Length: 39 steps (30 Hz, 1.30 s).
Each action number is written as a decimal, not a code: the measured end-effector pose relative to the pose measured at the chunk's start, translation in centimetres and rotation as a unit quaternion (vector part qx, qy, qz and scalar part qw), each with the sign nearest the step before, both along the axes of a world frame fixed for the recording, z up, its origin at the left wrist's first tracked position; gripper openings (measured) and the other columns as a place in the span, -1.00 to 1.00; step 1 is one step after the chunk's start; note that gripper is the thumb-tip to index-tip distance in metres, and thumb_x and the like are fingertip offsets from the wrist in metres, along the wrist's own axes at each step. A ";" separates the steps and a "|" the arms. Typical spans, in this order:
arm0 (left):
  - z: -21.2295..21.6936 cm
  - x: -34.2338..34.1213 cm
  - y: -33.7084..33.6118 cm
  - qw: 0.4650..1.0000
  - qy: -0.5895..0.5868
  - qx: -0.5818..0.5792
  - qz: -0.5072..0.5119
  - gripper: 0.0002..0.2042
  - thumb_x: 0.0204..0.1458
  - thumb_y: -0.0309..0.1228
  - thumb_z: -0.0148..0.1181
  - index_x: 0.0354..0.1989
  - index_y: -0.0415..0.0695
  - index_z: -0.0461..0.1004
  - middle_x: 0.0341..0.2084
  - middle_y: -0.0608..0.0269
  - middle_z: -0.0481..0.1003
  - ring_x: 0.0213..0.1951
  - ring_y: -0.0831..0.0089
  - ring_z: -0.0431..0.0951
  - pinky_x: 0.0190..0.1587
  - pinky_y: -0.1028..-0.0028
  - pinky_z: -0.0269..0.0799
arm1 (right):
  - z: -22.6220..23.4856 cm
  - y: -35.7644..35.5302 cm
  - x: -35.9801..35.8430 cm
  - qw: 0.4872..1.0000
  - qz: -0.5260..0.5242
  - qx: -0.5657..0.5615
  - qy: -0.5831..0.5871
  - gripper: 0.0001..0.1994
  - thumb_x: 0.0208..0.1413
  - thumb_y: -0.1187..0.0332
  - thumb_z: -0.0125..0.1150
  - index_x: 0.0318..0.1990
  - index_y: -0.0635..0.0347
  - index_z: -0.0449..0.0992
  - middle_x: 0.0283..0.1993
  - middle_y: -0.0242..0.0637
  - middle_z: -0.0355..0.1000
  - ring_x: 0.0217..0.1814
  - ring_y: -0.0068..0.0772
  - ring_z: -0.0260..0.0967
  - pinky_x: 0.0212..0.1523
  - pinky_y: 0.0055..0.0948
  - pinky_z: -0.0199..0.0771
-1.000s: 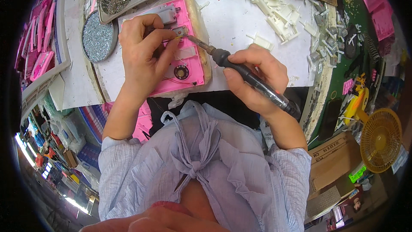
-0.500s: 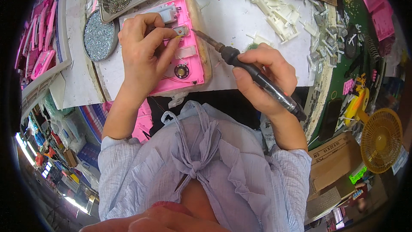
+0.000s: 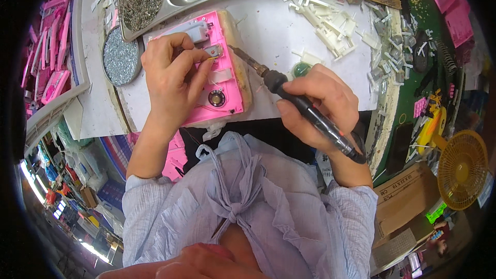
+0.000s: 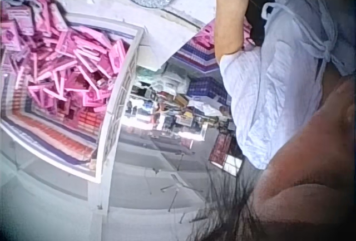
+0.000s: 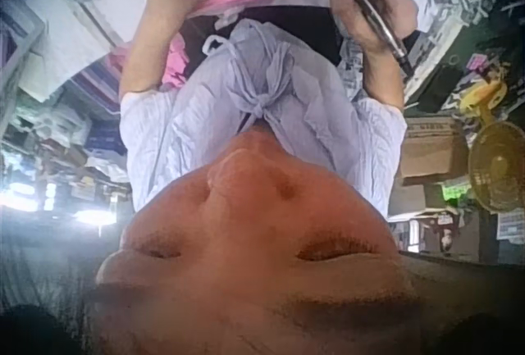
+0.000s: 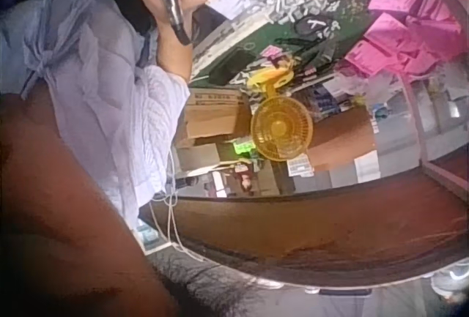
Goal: Assembling a pink electronic device by soldering wires, installing internal components like a motor, and attaching the outer housing with an electric screwdriver.
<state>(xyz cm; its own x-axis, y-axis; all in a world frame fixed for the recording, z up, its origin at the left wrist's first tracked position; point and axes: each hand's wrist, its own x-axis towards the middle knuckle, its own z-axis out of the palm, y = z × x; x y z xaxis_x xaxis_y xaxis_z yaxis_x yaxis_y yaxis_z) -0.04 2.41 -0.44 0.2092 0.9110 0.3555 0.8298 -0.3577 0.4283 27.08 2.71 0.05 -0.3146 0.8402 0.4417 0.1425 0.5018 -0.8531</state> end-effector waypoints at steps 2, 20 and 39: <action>0.0 0.0 -0.1 1.000 0.002 0.002 0.001 -0.83 -0.18 -0.41 0.47 -0.40 -0.05 0.61 -0.28 0.34 0.47 -0.19 0.27 0.44 -0.07 0.23 0.20 | 0.1 0.1 0.1 1.000 0.006 0.003 -0.001 -0.71 -0.04 0.53 0.48 -0.16 0.29 0.54 -0.52 -0.29 0.40 -0.58 -0.43 0.25 -0.56 -0.46 0.16; 0.0 -0.4 -0.2 0.999 0.015 0.040 -0.022 -0.77 -0.23 -0.44 0.52 -0.32 -0.07 0.69 -0.26 0.30 0.52 -0.23 0.32 0.48 -0.07 0.30 0.24 | -0.1 0.4 -0.1 1.000 0.015 0.011 -0.011 -0.70 -0.05 0.55 0.49 -0.15 0.31 0.53 -0.50 -0.25 0.44 -0.56 -0.40 0.32 -0.55 -0.47 0.22; -0.2 -0.6 0.5 0.994 -0.093 0.058 -0.017 -0.77 -0.07 -0.56 0.44 -0.20 -0.18 0.65 -0.42 0.24 0.56 -0.46 0.37 0.57 -0.46 0.45 0.47 | -1.4 1.2 -0.6 1.000 -0.002 -0.011 -0.002 -0.73 -0.03 0.51 0.49 -0.17 0.31 0.56 -0.48 -0.26 0.46 -0.55 -0.48 0.27 -0.55 -0.51 0.17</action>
<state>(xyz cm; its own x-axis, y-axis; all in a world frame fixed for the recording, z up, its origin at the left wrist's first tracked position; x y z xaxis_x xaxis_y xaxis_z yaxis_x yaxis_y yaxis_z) -0.66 2.96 -0.65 0.1607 0.8554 0.4924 0.7264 -0.4403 0.5277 26.44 3.89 -1.33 -0.3125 0.8506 0.4229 0.1473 0.4832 -0.8630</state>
